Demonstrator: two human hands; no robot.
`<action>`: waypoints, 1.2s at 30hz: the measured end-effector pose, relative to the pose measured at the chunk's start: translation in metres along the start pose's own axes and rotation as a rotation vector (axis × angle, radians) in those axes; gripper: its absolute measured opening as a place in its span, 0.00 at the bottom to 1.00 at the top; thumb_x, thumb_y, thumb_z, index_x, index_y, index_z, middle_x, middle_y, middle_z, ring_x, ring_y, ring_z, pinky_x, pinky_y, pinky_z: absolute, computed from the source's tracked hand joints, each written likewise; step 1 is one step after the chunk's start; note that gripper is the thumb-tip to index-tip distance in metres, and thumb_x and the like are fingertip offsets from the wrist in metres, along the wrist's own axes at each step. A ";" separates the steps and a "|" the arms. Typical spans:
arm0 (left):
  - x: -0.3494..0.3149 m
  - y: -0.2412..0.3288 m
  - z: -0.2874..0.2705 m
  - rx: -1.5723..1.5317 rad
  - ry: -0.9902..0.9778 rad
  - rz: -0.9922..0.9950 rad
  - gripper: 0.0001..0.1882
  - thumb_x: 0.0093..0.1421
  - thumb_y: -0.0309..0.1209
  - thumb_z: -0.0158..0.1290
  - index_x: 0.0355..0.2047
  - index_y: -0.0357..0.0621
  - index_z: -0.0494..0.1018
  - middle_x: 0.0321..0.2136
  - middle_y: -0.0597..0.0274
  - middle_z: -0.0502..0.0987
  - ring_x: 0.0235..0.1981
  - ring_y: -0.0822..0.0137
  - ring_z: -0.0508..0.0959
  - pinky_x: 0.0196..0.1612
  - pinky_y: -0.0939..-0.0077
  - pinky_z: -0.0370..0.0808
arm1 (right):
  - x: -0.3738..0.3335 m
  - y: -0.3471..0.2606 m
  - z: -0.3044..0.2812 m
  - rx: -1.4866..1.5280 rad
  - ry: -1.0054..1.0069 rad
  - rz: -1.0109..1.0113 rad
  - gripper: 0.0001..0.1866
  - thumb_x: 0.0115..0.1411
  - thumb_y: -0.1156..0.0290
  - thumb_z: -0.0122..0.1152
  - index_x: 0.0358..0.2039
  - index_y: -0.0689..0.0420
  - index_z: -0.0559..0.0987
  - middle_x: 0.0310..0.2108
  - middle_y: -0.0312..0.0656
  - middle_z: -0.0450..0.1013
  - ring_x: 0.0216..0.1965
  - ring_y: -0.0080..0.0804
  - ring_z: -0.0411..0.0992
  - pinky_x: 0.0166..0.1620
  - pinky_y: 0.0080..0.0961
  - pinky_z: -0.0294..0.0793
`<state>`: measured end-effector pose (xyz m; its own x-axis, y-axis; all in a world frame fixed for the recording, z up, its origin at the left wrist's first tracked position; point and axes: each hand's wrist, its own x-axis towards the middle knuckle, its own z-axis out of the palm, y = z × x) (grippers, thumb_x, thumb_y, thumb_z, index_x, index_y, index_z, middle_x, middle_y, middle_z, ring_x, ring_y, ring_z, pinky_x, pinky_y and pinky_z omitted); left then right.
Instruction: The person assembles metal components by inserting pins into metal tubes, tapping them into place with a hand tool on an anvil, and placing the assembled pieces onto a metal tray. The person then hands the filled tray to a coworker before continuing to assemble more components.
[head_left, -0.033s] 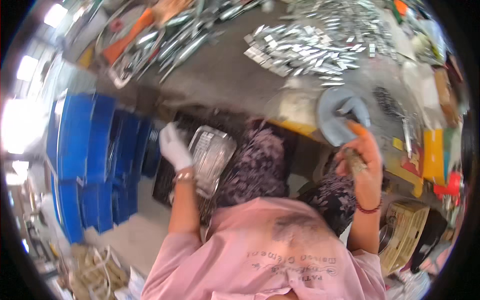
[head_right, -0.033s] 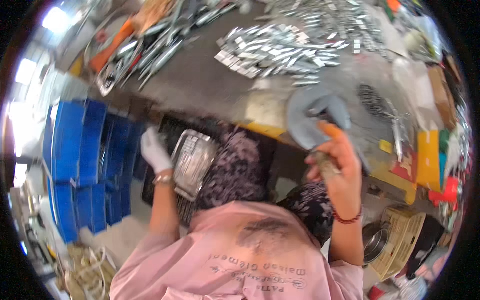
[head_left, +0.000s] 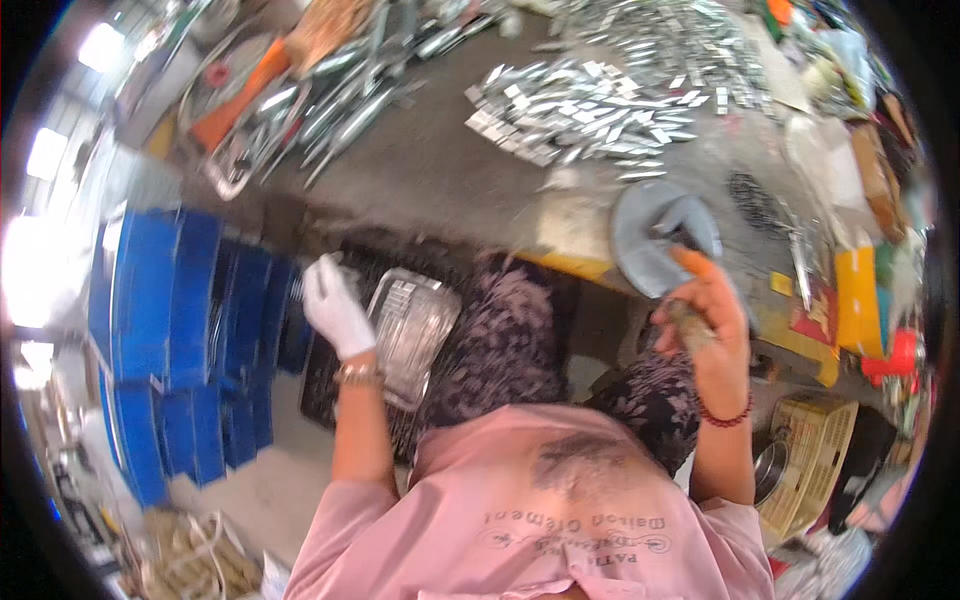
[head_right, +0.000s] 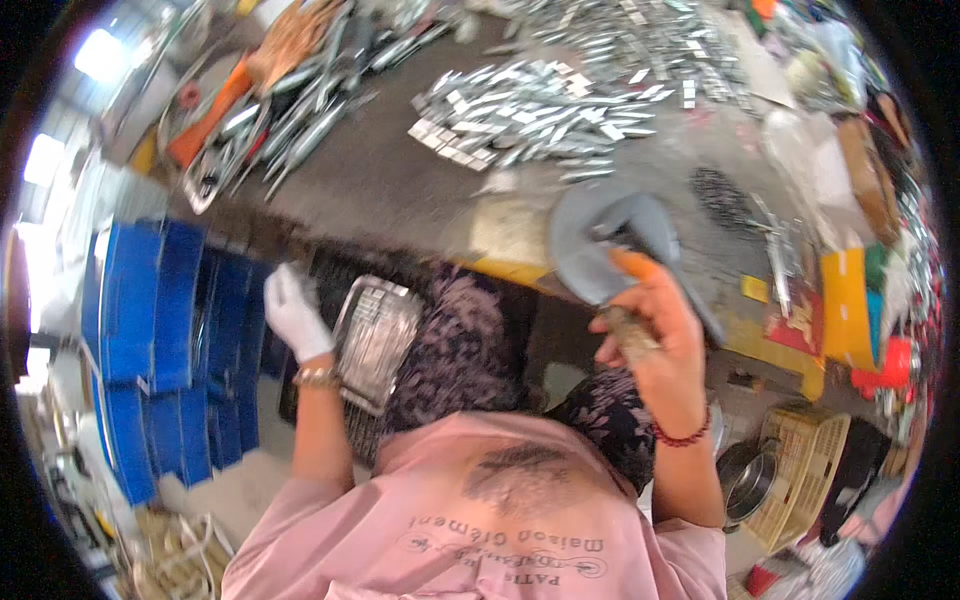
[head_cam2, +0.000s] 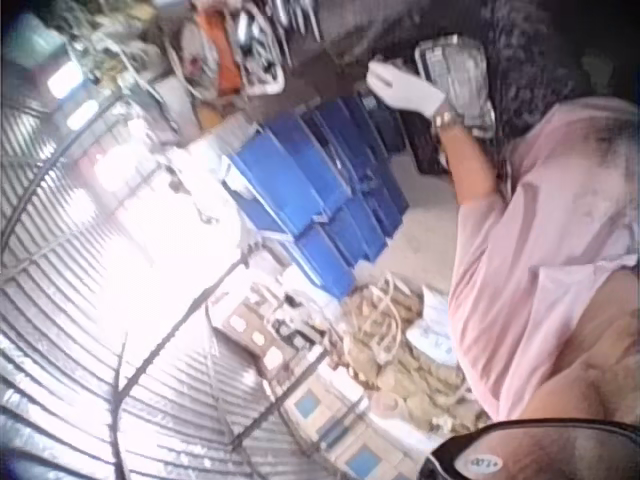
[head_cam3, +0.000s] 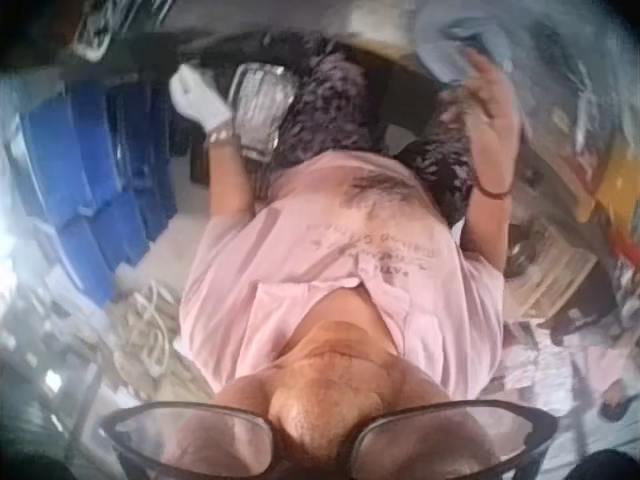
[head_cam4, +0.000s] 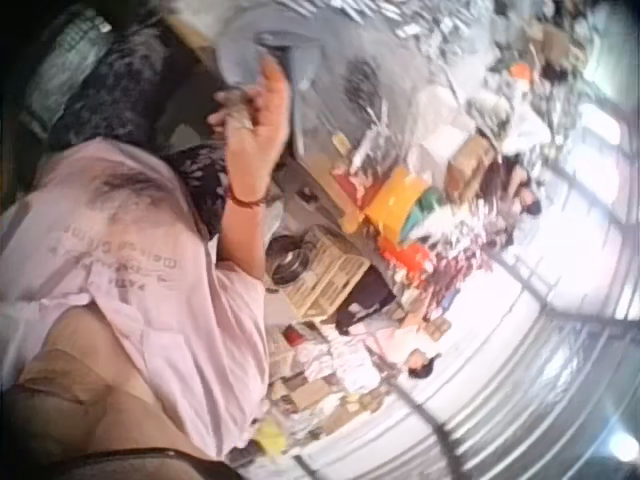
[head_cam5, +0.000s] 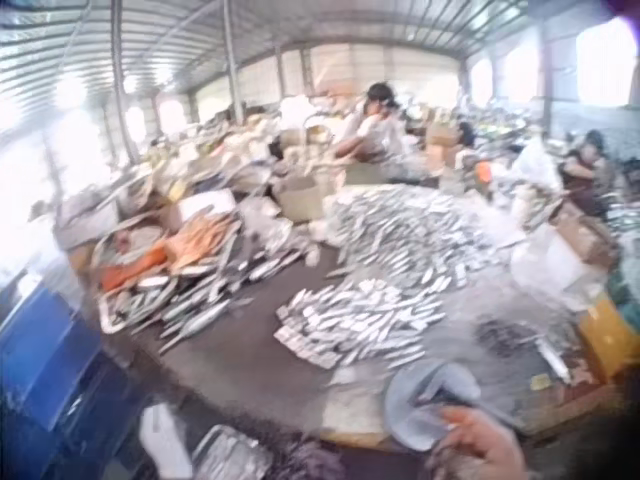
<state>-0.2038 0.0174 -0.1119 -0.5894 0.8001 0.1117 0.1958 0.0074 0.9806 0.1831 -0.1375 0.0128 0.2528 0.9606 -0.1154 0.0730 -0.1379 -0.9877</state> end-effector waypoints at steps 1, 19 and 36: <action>-0.010 0.039 0.003 -0.006 -0.061 0.073 0.11 0.76 0.31 0.52 0.41 0.39 0.81 0.26 0.69 0.78 0.24 0.76 0.72 0.26 0.80 0.65 | 0.000 -0.001 0.000 0.016 -0.023 0.029 0.26 0.71 0.81 0.57 0.68 0.57 0.72 0.36 0.36 0.80 0.26 0.17 0.76 0.30 0.14 0.74; -0.078 0.177 0.210 0.482 -1.124 1.188 0.17 0.62 0.30 0.56 0.51 0.47 0.80 0.47 0.54 0.83 0.50 0.52 0.83 0.55 0.61 0.79 | -0.040 -0.027 -0.053 0.029 -0.051 0.006 0.24 0.66 0.88 0.55 0.61 0.57 0.80 0.43 0.35 0.80 0.40 0.18 0.79 0.41 0.20 0.81; -0.081 0.191 0.172 0.462 -1.075 0.859 0.16 0.60 0.23 0.57 0.49 0.43 0.80 0.36 0.57 0.80 0.37 0.60 0.83 0.45 0.66 0.80 | 0.075 0.006 -0.170 -1.455 0.480 -0.338 0.09 0.55 0.75 0.68 0.38 0.52 0.86 0.42 0.44 0.76 0.48 0.46 0.80 0.47 0.45 0.82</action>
<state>0.0163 0.0570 0.0387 0.6580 0.7099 0.2510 0.5316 -0.6741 0.5129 0.3666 -0.1069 0.0163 0.2834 0.8695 0.4044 0.9482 -0.3172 0.0176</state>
